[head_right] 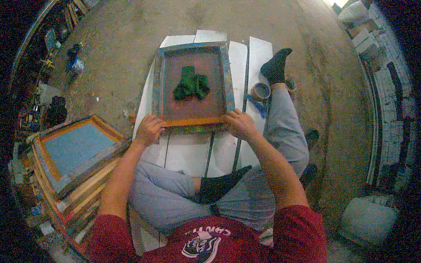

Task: The person sits on the floor and wipes the surface of a wooden frame with a green cloth, then stacks it. They pick up another frame, wipe it, apply masking tape to the edges, and trim the tape with a utility knife.

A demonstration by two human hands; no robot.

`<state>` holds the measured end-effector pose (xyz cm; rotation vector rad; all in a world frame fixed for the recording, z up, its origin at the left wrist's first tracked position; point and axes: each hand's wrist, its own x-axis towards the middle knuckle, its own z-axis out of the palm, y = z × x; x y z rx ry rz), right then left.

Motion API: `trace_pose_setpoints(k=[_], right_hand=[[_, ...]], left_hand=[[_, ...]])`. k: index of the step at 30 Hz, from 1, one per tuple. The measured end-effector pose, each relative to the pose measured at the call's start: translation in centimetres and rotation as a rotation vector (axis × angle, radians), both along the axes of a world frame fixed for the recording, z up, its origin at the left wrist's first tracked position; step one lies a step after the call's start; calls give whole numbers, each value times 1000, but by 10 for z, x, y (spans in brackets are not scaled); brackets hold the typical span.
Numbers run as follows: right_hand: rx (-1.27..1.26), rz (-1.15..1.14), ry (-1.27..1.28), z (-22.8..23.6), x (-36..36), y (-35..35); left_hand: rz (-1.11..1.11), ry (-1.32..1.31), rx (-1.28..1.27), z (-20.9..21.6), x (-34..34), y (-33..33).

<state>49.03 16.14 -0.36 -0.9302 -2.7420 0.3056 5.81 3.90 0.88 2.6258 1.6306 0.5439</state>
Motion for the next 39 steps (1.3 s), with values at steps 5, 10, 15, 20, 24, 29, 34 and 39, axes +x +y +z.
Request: trace_pose_setpoints(k=[5, 10, 15, 20, 24, 29, 34, 39], right_hand=[[-90, -716, -131, -2, 20, 24], [71, -613, -377, -25, 65, 31], [-172, -791, -271, -25, 58, 37], [-189, -659, 59, 24, 29, 30], [-293, -320, 133, 53, -36, 29], [-176, 41, -63, 74, -132, 19], [56, 199, -276, 97, -195, 3], [100, 246, -368, 81, -217, 1]], left_hand=[[159, -233, -78, 7, -10, -6], [165, -317, -257, 12, -23, -3], [155, -308, -214, 4, -28, -5], [113, -260, -299, 8, -31, 2], [33, -213, -335, 12, -34, 12], [5, 37, -510, 16, -36, 25], [-90, 181, -482, 26, -38, 34], [-138, 318, -529, 22, -40, 49]])
